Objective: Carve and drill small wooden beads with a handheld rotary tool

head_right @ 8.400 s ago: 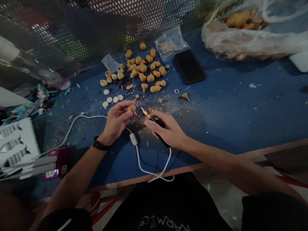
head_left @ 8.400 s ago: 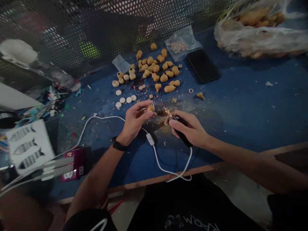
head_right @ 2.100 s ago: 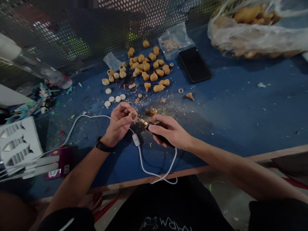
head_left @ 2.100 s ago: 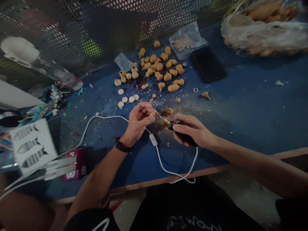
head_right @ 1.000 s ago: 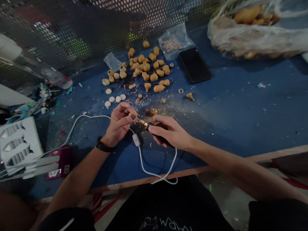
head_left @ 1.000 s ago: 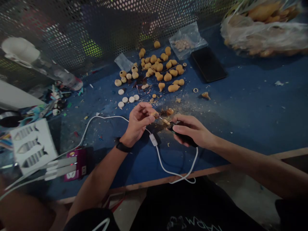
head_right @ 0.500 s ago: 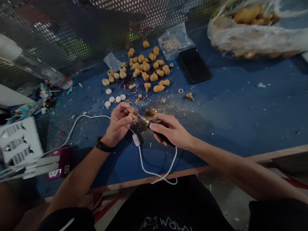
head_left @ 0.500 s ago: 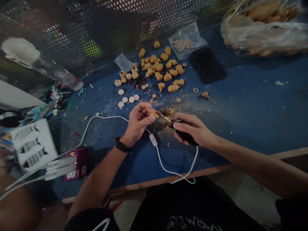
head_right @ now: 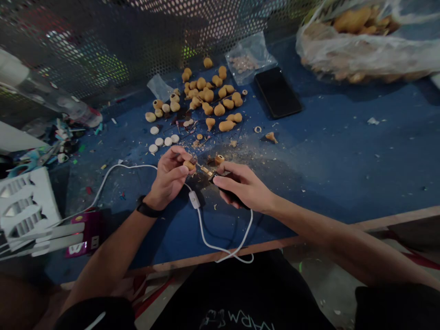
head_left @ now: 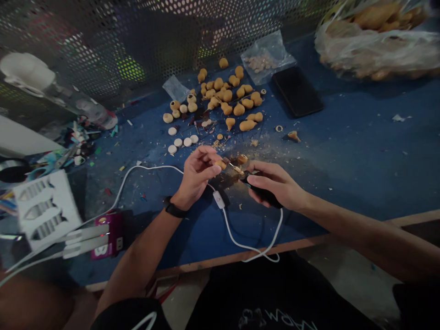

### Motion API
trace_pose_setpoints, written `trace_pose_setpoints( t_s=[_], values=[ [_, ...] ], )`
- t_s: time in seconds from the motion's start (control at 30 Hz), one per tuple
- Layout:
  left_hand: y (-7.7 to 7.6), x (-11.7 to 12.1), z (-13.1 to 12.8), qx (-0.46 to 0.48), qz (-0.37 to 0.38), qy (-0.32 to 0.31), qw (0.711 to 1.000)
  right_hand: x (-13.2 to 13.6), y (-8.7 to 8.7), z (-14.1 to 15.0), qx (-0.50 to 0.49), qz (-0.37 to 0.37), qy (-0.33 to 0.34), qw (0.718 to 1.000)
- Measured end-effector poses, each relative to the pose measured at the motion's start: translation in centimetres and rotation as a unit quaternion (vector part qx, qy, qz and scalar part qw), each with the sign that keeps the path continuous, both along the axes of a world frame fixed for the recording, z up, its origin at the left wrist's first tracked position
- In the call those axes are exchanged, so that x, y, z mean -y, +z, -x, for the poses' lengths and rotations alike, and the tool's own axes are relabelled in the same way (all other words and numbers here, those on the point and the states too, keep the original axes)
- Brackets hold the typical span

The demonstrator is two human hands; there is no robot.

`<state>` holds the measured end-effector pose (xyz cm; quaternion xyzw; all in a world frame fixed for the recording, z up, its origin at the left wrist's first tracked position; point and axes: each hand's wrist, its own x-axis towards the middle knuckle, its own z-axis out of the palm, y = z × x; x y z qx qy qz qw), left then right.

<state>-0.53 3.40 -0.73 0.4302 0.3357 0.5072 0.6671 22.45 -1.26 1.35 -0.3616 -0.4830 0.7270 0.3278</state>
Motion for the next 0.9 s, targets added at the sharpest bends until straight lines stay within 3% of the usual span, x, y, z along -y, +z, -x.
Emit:
trace_pose_setpoints(
  t_s=[0.9],
  values=[
    [0.06, 0.06, 0.04, -0.014, -0.009, -0.003, 1.000, 0.04, -0.29, 0.11, 0.003, -0.002, -0.006, 1.000]
  ],
)
